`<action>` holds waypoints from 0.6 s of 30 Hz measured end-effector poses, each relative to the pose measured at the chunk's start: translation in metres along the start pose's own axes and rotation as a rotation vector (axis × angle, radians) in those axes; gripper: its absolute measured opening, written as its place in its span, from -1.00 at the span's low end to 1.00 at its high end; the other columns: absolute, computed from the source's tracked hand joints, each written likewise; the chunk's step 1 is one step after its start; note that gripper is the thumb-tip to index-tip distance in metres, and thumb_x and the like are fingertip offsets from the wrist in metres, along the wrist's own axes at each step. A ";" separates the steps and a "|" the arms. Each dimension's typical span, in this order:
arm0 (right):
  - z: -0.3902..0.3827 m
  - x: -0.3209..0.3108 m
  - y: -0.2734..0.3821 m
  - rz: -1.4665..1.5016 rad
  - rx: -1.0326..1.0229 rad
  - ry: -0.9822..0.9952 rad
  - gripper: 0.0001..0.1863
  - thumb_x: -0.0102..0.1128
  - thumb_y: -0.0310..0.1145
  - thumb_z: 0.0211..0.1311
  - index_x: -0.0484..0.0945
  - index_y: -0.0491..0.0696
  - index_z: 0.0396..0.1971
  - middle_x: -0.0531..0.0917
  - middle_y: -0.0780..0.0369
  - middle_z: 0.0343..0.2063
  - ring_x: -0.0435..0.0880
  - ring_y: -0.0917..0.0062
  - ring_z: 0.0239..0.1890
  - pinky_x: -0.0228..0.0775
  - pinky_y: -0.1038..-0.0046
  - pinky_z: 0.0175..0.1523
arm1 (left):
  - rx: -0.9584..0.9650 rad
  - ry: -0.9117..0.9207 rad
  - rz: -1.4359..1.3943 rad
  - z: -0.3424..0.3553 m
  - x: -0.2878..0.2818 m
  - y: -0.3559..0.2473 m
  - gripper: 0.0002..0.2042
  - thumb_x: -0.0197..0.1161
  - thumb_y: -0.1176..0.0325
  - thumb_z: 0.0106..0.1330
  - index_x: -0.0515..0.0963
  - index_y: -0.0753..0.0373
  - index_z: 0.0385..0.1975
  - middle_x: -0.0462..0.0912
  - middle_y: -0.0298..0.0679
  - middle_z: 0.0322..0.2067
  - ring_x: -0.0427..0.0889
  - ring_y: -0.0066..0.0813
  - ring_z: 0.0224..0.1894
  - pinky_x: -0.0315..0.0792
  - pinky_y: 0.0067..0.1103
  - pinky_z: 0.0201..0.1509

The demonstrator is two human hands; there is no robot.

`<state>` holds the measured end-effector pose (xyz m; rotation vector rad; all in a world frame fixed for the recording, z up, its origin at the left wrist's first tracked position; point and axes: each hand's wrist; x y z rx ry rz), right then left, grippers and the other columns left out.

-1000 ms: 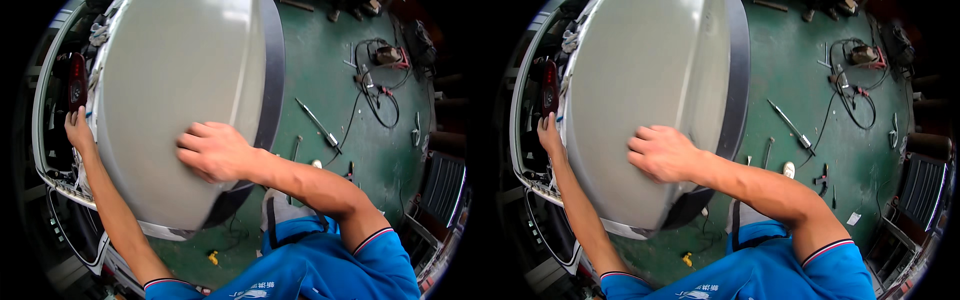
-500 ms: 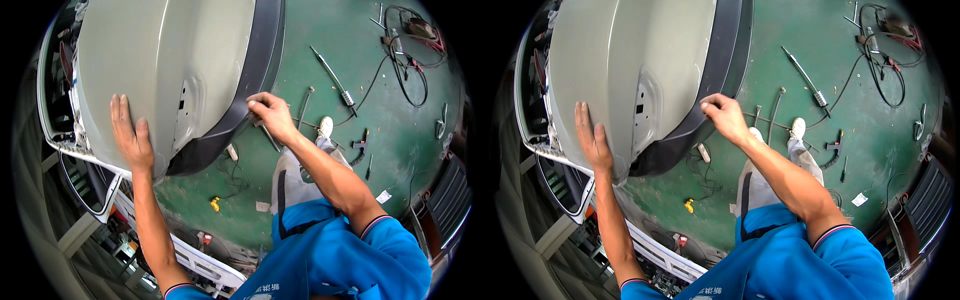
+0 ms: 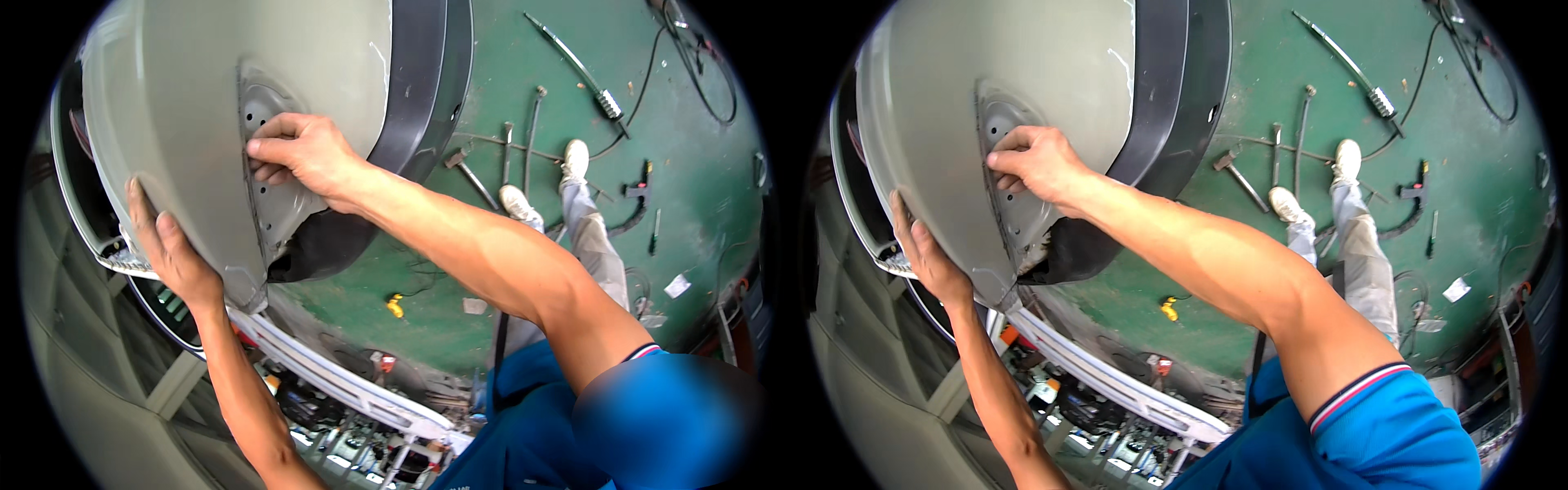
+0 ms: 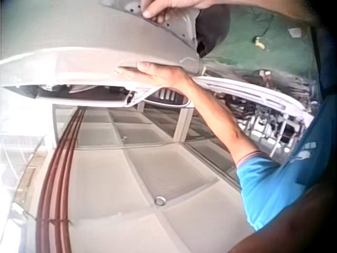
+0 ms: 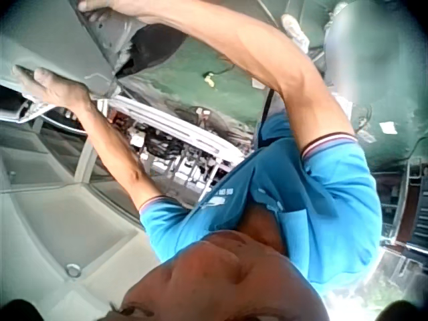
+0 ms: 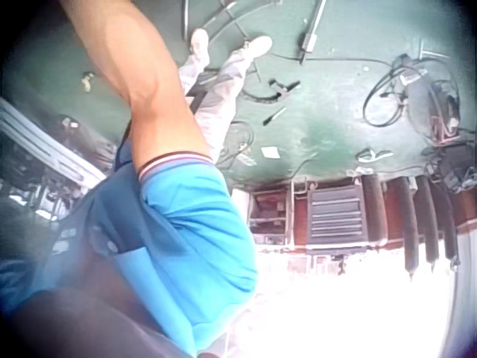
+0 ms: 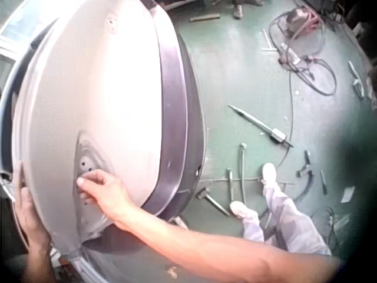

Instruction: The person uses a hammer to shape the metal of a car trunk lid, then fits a taillight assembly to check alignment. They use a pneumatic tool to work on the interior metal structure and a wrench to tighten bolts, performing bodywork on the vehicle's rear.

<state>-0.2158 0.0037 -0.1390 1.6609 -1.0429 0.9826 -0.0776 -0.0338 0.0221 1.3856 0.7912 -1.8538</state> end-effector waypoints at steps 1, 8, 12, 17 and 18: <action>0.004 -0.002 -0.007 0.049 -0.015 0.011 -0.75 0.30 -0.33 0.29 0.61 -0.20 -0.17 0.70 0.22 -0.33 0.68 0.59 -0.33 0.57 0.56 -0.17 | -0.066 -0.025 -0.075 -0.002 0.006 -0.007 -0.48 -0.16 0.20 0.56 0.22 0.43 0.38 0.25 0.02 0.39 0.23 -0.15 0.43 0.04 -0.35 0.49; -0.007 -0.004 -0.059 0.166 -0.016 0.086 -0.79 0.28 -0.42 0.23 0.61 -0.22 -0.21 0.68 0.24 -0.37 0.64 0.63 -0.35 0.51 0.54 -0.19 | -0.168 -0.033 -0.017 -0.005 0.011 -0.015 -0.45 -0.27 0.16 0.56 0.21 0.44 0.38 0.33 -0.03 0.34 0.39 -0.26 0.31 0.27 -0.41 0.36; -0.016 -0.009 -0.081 0.000 -0.247 0.072 -0.71 0.19 -0.48 0.24 0.58 -0.23 -0.05 0.64 0.22 -0.33 0.60 0.53 -0.28 0.47 0.46 -0.11 | -0.292 -0.074 -0.070 -0.014 0.018 -0.017 -0.45 -0.29 0.14 0.56 0.24 0.44 0.36 0.36 -0.06 0.30 0.42 -0.26 0.26 0.33 -0.40 0.28; -0.023 -0.010 -0.081 -0.131 -0.505 0.057 -0.46 0.05 -0.56 0.26 0.36 -0.11 0.28 0.51 0.12 0.00 0.56 0.29 -0.05 0.45 0.30 0.07 | -0.234 -0.079 -0.014 -0.017 0.010 -0.004 -0.48 -0.32 0.11 0.57 0.36 0.40 0.23 0.45 -0.13 0.12 0.47 -0.31 0.12 0.37 -0.38 0.16; -0.023 -0.009 -0.080 -0.125 -0.516 0.058 -0.44 0.03 -0.55 0.26 0.33 -0.10 0.30 0.49 0.09 0.05 0.56 0.17 0.03 0.45 0.22 0.12 | -0.220 -0.086 0.002 -0.019 0.009 0.000 -0.49 -0.33 0.10 0.57 0.38 0.39 0.20 0.46 -0.14 0.10 0.47 -0.31 0.10 0.37 -0.38 0.15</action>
Point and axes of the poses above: each hand's wrist, its own z-axis towards the middle knuckle, its own x-axis out of the palm, y = z × x
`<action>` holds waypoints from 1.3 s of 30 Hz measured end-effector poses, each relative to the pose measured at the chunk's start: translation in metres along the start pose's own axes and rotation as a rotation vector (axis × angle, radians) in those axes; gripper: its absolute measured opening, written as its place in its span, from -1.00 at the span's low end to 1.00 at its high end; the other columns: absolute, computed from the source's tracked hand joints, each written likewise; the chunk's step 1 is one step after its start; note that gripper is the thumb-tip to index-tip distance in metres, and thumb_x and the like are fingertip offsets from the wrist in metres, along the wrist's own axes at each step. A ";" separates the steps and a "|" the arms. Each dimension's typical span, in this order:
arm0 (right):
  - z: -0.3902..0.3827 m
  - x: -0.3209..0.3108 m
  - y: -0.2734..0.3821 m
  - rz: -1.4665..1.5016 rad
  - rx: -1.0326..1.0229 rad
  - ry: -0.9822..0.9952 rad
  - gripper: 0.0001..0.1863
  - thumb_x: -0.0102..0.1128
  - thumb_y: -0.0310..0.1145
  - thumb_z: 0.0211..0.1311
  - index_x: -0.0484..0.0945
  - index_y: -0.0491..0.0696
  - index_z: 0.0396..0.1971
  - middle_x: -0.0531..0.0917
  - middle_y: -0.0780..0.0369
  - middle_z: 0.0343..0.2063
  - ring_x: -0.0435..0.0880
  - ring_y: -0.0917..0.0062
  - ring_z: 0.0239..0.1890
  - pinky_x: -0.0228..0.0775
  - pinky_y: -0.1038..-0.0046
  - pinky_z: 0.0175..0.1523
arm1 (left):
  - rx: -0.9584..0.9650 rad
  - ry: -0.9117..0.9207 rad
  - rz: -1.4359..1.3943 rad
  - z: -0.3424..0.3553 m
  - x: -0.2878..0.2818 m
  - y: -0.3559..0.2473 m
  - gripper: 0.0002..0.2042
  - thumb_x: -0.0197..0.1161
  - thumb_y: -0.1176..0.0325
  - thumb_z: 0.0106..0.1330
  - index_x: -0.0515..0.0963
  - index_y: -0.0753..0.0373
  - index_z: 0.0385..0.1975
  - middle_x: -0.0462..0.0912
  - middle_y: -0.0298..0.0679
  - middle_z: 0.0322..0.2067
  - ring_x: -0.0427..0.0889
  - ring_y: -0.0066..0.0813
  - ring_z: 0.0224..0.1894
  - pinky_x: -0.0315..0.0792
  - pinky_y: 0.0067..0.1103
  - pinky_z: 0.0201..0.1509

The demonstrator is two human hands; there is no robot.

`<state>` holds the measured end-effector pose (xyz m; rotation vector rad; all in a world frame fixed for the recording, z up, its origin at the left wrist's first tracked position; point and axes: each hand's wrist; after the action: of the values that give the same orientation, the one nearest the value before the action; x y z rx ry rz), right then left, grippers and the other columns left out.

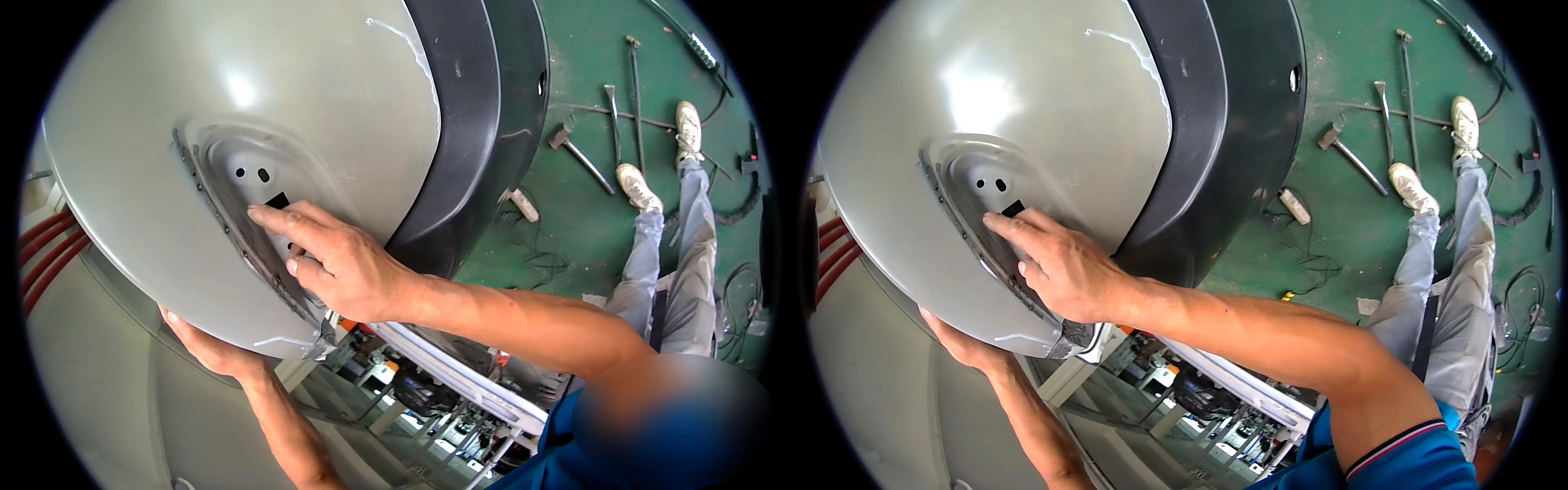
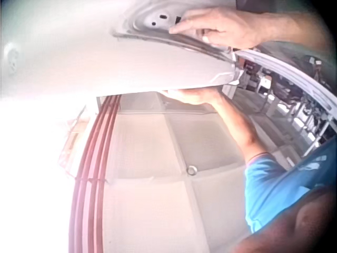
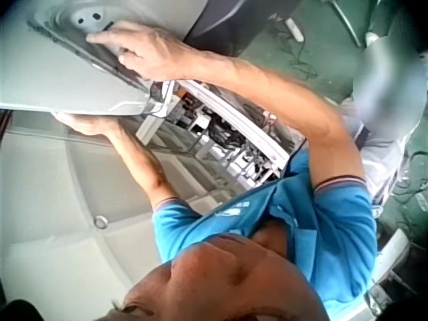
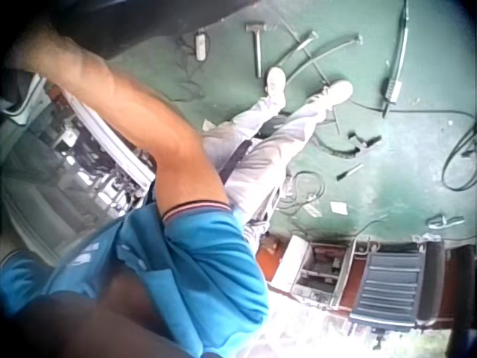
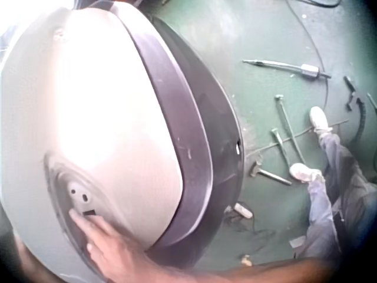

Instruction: The person uses a hammer to shape the metal of a car trunk lid, then fits a taillight assembly to check alignment. They use a pneumatic tool to work on the interior metal structure and a wrench to tighten bolts, performing bodywork on the vehicle's rear.

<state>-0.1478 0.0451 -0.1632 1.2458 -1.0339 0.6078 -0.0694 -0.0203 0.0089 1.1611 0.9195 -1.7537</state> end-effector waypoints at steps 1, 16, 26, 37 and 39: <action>0.002 0.001 -0.003 -0.002 -0.028 0.031 -0.39 0.01 -0.57 0.25 0.26 -0.09 0.35 0.40 0.09 0.16 0.53 0.13 0.09 0.45 0.18 0.14 | 0.013 -0.008 0.014 0.000 -0.002 0.003 -0.49 -0.33 0.10 0.57 0.40 0.38 0.17 0.46 -0.15 0.08 0.47 -0.32 0.08 0.37 -0.38 0.13; -0.031 0.014 -0.017 -0.387 -0.141 0.092 -0.28 0.04 -0.58 0.10 0.22 -0.18 0.36 0.36 0.09 0.26 0.51 0.18 0.12 0.60 0.26 -0.07 | 0.007 0.048 -0.050 0.002 -0.007 0.010 -0.52 -0.34 0.11 0.57 0.40 0.36 0.10 0.46 -0.18 -0.02 0.46 -0.36 0.03 0.37 -0.39 0.08; -0.016 0.002 0.006 -0.439 -0.057 0.165 -0.26 0.11 -0.52 0.04 0.29 -0.08 0.35 0.49 0.14 -0.01 0.64 0.22 -0.12 0.62 0.25 -0.22 | -0.032 -0.018 -0.080 0.010 -0.011 0.017 -0.48 -0.27 0.08 0.54 0.35 0.41 0.19 0.43 -0.09 0.11 0.43 -0.24 0.13 0.33 -0.34 0.19; -0.100 -0.122 -0.005 -0.539 0.244 0.420 -0.67 0.14 -0.34 0.18 0.56 -0.08 -0.05 0.66 0.14 -0.27 0.67 0.18 -0.19 0.53 0.13 -0.17 | 0.054 -0.031 0.077 0.008 -0.030 0.042 -0.53 -0.23 0.28 0.57 0.31 0.54 0.27 0.35 0.08 0.31 0.35 -0.07 0.33 0.17 -0.29 0.43; -0.123 -0.164 -0.005 -0.616 0.423 0.428 -0.66 0.12 -0.30 0.18 0.57 -0.05 -0.05 0.69 0.13 -0.19 0.68 0.14 -0.12 0.53 0.11 -0.08 | 0.190 0.035 0.310 0.008 -0.047 0.064 -0.55 -0.18 0.31 0.56 0.31 0.51 0.28 0.38 0.08 0.29 0.37 -0.01 0.32 0.18 -0.28 0.44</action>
<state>-0.1797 0.1866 -0.3085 1.6157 -0.1369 0.5814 -0.0024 -0.0419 0.0471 1.3791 0.5646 -1.5951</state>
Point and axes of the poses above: each hand's wrist, its own z-axis towards the middle knuckle, its own x-axis out of the palm, y = z × x
